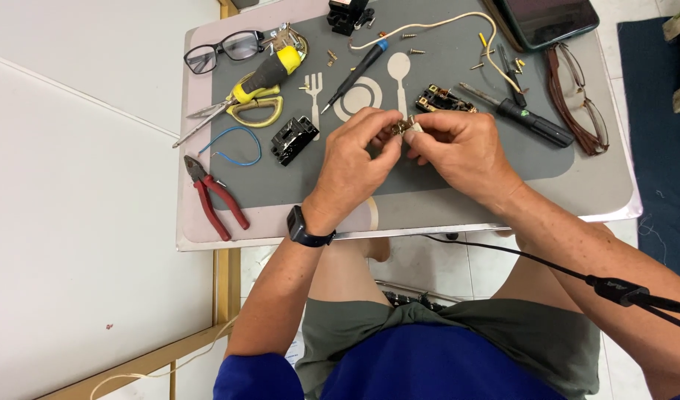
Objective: Disassembling a small electronic component to remove and inspect internal metal contacts and plastic parts.
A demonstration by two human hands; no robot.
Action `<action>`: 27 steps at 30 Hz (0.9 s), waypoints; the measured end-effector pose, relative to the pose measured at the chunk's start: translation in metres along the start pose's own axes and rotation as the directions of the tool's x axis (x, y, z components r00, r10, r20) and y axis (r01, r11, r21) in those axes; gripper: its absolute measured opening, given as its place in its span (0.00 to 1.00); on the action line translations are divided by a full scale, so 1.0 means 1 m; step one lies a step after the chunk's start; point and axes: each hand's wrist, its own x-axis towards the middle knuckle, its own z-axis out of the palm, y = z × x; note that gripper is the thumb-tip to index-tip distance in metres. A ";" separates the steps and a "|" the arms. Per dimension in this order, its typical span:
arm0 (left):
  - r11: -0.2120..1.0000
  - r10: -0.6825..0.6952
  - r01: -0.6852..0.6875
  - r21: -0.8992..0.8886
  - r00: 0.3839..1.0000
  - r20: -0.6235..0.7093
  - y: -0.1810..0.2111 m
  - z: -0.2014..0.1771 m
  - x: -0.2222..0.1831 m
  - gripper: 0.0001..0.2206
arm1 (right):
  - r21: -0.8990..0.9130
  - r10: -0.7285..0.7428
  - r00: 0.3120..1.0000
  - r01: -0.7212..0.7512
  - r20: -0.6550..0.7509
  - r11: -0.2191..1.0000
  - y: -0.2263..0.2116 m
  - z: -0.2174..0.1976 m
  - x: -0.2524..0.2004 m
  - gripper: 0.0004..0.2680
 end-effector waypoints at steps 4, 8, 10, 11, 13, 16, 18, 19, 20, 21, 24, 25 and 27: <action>1.000 0.000 -0.001 -0.018 0.999 -0.033 -0.002 0.002 0.001 0.12 | 0.006 0.037 0.999 -0.037 0.007 0.999 0.004 -0.001 0.003 0.04; 0.945 -0.162 0.170 -0.280 0.985 0.053 -0.020 -0.003 0.003 0.10 | 0.040 0.056 0.996 -0.059 0.068 0.997 0.001 -0.003 0.005 0.04; 0.886 -0.236 0.262 -0.382 0.965 0.116 -0.022 -0.006 0.004 0.10 | 0.045 0.058 0.995 -0.062 0.082 0.997 0.001 -0.004 0.006 0.04; 0.849 -0.289 0.333 -0.411 0.943 0.166 -0.019 -0.009 0.005 0.11 | 0.068 0.066 0.992 -0.073 0.105 0.995 0.002 -0.004 0.006 0.04; 0.805 -0.340 0.402 -0.436 0.915 0.216 -0.012 -0.014 0.006 0.12 | 0.091 0.073 0.989 -0.086 0.130 0.992 0.004 -0.005 0.006 0.04; 0.785 -0.361 0.468 -0.406 0.878 0.313 -0.005 -0.020 0.007 0.13 | 0.092 0.078 0.988 -0.090 0.131 0.992 0.005 -0.004 0.006 0.04; 0.779 -0.407 0.506 -0.370 0.857 0.315 -0.005 -0.023 0.008 0.12 | 0.116 0.095 0.986 -0.112 0.139 0.987 0.002 -0.004 0.007 0.04; 0.779 -0.408 0.507 -0.369 0.856 0.316 -0.007 -0.024 0.008 0.12 | 0.117 0.096 0.986 -0.113 0.139 0.987 0.003 -0.004 0.007 0.04; 0.750 -0.425 0.531 -0.393 0.843 0.329 -0.009 -0.024 0.009 0.12 | 0.115 0.098 0.985 -0.115 0.141 0.987 0.004 -0.004 0.007 0.04; 0.721 -0.440 0.554 -0.416 0.830 0.343 -0.011 -0.024 0.011 0.11 | 0.114 0.100 0.985 -0.117 0.144 0.987 0.005 -0.004 0.007 0.04; 0.642 -0.471 0.615 -0.458 0.787 0.398 -0.013 -0.026 0.015 0.10 | 0.084 0.101 0.980 -0.116 0.173 0.990 0.003 -0.005 0.007 0.04; 0.642 -0.472 0.616 -0.457 0.787 0.398 -0.012 -0.026 0.015 0.10 | 0.084 0.101 0.980 -0.117 0.173 0.990 0.003 -0.005 0.007 0.04; 0.555 -0.505 0.704 -0.444 0.709 0.493 -0.012 -0.029 0.017 0.09 | 0.078 0.098 0.975 -0.115 0.199 0.990 0.002 -0.006 0.008 0.05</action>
